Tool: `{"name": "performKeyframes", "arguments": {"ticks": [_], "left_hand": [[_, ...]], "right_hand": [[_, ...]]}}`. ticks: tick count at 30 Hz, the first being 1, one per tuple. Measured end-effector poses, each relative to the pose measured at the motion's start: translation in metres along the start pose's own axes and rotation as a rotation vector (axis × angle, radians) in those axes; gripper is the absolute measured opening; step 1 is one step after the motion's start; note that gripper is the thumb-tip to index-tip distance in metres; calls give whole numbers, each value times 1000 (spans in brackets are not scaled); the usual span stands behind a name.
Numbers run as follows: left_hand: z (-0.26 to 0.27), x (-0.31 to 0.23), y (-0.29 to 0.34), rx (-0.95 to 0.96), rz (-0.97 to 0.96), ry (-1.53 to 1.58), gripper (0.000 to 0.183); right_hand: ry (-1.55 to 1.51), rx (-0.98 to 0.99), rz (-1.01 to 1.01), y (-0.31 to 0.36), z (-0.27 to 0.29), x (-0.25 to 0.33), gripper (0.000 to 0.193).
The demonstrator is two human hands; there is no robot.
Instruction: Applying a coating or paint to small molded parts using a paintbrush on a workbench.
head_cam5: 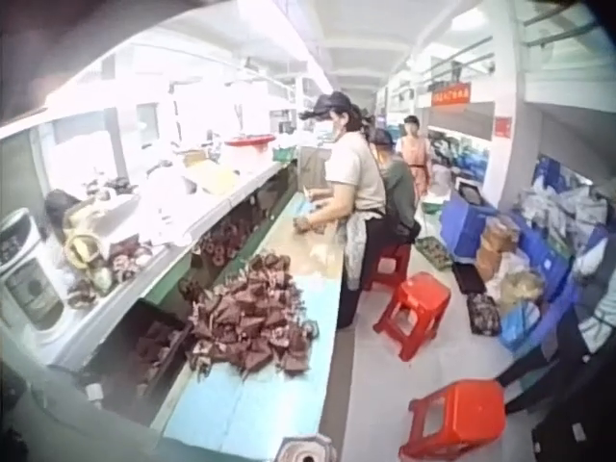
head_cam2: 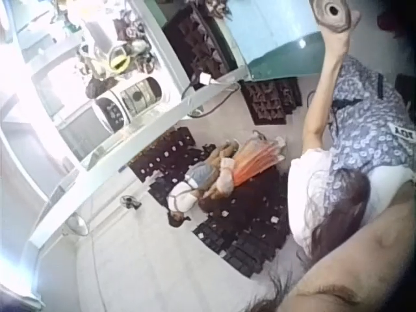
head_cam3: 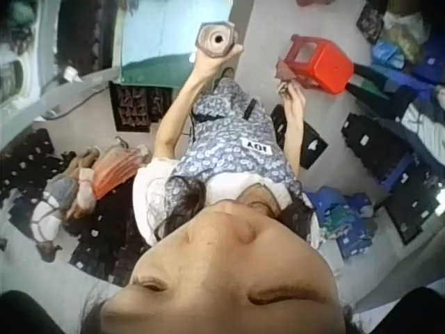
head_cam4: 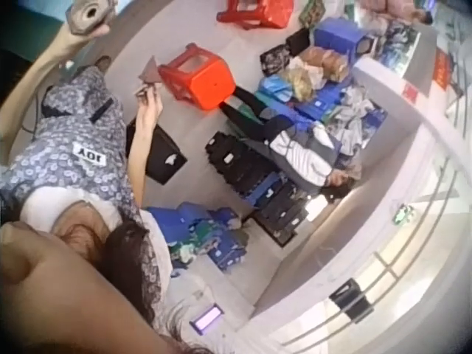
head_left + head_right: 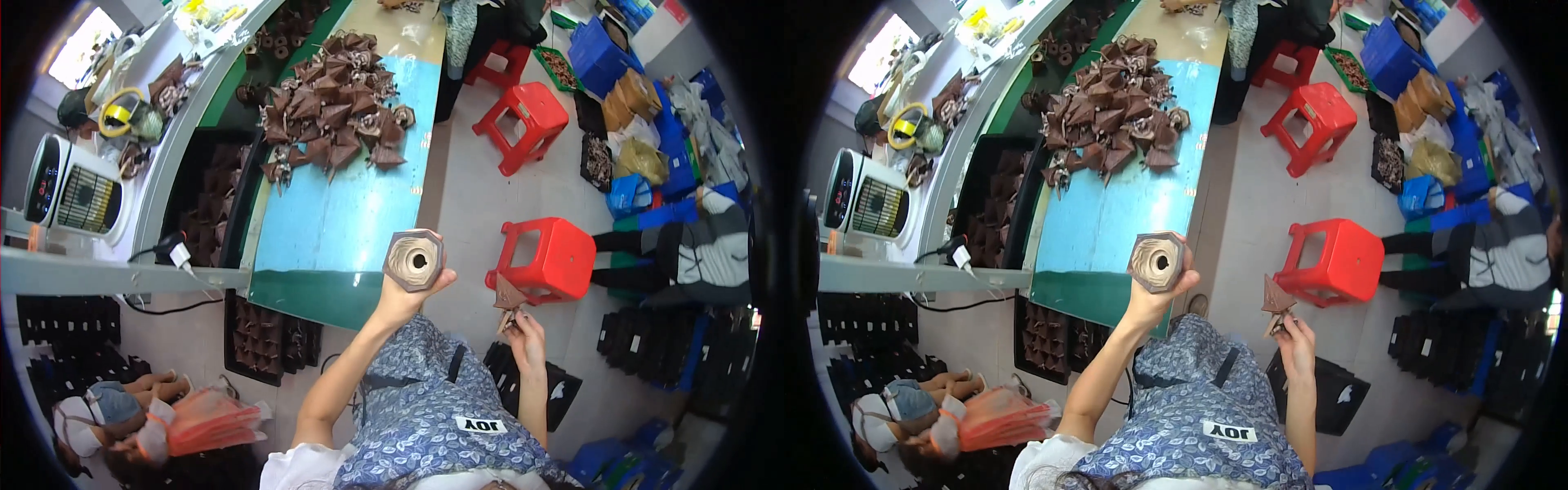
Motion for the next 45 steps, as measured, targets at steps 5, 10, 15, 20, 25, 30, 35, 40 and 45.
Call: {"name": "performKeyframes", "arguments": {"ticks": [5,10,15,20,25,30,35,40,45], "left_hand": [[-13,15,-72,-77,74,-51,25],[-29,30,-142,-179,39,-39,33],[-35,71,-215,-388,10,-229,34],[-56,71,-281,-434,24,-381,35],[-58,78,-345,-421,18,-386,36],[-14,97,-407,-502,-50,-418,41],[20,102,-481,-549,-136,-367,39],[26,85,-544,-507,-146,-418,41],[51,80,-577,-537,-137,-467,42]], "right_hand": [[85,-7,-153,-75,-9,46,16],[211,119,-250,-147,-47,93,17],[299,246,-281,-237,-65,138,25],[342,235,-262,-300,-74,207,26],[424,232,-221,-371,-92,255,26],[467,240,-187,-419,-147,271,25],[401,334,-284,-421,-206,261,22],[681,356,-462,-438,-248,246,29],[916,431,-569,-476,-296,252,32]]}}
Point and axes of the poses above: each hand's wrist, its own y-axis away from the middle knuckle, its own z-axis out of the back of the hand, x = y × z, the point moved 3 cm from there along -y, towards the middle knuckle, and after that the axes turned 5 degrees about -z, right-handed, at the moved point
